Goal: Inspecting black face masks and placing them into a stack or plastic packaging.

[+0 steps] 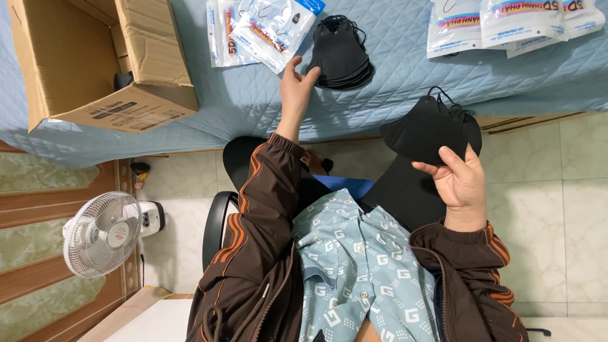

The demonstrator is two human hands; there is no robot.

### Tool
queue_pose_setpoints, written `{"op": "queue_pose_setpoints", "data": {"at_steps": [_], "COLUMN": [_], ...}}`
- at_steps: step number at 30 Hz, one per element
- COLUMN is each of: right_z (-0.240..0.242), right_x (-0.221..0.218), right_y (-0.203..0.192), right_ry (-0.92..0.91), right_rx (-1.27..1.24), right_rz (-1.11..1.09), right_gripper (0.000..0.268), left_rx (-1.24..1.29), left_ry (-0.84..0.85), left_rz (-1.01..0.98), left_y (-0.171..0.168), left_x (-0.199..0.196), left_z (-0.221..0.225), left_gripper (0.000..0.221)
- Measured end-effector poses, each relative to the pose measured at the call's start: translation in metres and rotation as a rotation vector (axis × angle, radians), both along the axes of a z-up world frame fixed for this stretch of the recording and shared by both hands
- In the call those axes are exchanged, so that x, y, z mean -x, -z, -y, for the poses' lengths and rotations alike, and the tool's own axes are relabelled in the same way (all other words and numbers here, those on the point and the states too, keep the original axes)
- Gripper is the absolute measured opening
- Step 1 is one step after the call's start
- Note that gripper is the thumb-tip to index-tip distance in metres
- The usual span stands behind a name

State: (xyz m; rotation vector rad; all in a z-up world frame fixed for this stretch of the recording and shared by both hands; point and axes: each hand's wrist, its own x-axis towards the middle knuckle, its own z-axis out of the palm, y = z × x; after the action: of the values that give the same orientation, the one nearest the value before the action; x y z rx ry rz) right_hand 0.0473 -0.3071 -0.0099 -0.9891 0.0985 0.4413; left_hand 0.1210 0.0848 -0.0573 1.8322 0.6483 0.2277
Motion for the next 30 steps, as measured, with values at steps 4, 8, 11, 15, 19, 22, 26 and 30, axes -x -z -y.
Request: {"op": "queue_pose_setpoints", "data": {"at_steps": [4, 8, 11, 15, 19, 22, 26, 30], "right_z": [-0.005, -0.016, -0.022, -0.007, -0.008, -0.017, -0.028, -0.026], "right_x": [-0.001, 0.001, 0.003, -0.002, 0.000, 0.004, 0.007, 0.007], "right_y": [-0.005, -0.013, -0.005, 0.076, 0.083, 0.070, 0.051, 0.060], "right_ry": [-0.009, -0.029, -0.042, -0.077, -0.090, -0.097, -0.112, -0.125], "right_rx": [-0.003, -0.153, -0.169, -0.161, -0.156, -0.161, -0.176, -0.177], "right_rz": [0.007, 0.067, 0.049, 0.037, 0.036, 0.031, 0.044, 0.052], "right_gripper": [0.053, 0.033, 0.033, 0.033, 0.033, 0.033, 0.033, 0.032], "left_rx": [0.078, 0.095, 0.203, 0.475, 0.471, 0.467, 0.464, 0.457], "left_ry": [-0.010, 0.128, 0.285, 0.457, 0.541, 0.542, 0.495, 0.454], "left_rz": [0.092, 0.251, 0.261, 0.256, 0.255, 0.259, 0.266, 0.247], "left_y": [-0.012, -0.017, -0.032, -0.066, -0.055, -0.052, -0.051, -0.049], "left_x": [0.026, 0.053, 0.072, 0.100, 0.114, 0.119, 0.123, 0.126], "left_z": [0.015, 0.037, 0.060, 0.087, 0.097, 0.105, 0.109, 0.108], "left_gripper": [0.074, 0.039, 0.026, 0.029, 0.029, 0.033, 0.022, 0.017]}}
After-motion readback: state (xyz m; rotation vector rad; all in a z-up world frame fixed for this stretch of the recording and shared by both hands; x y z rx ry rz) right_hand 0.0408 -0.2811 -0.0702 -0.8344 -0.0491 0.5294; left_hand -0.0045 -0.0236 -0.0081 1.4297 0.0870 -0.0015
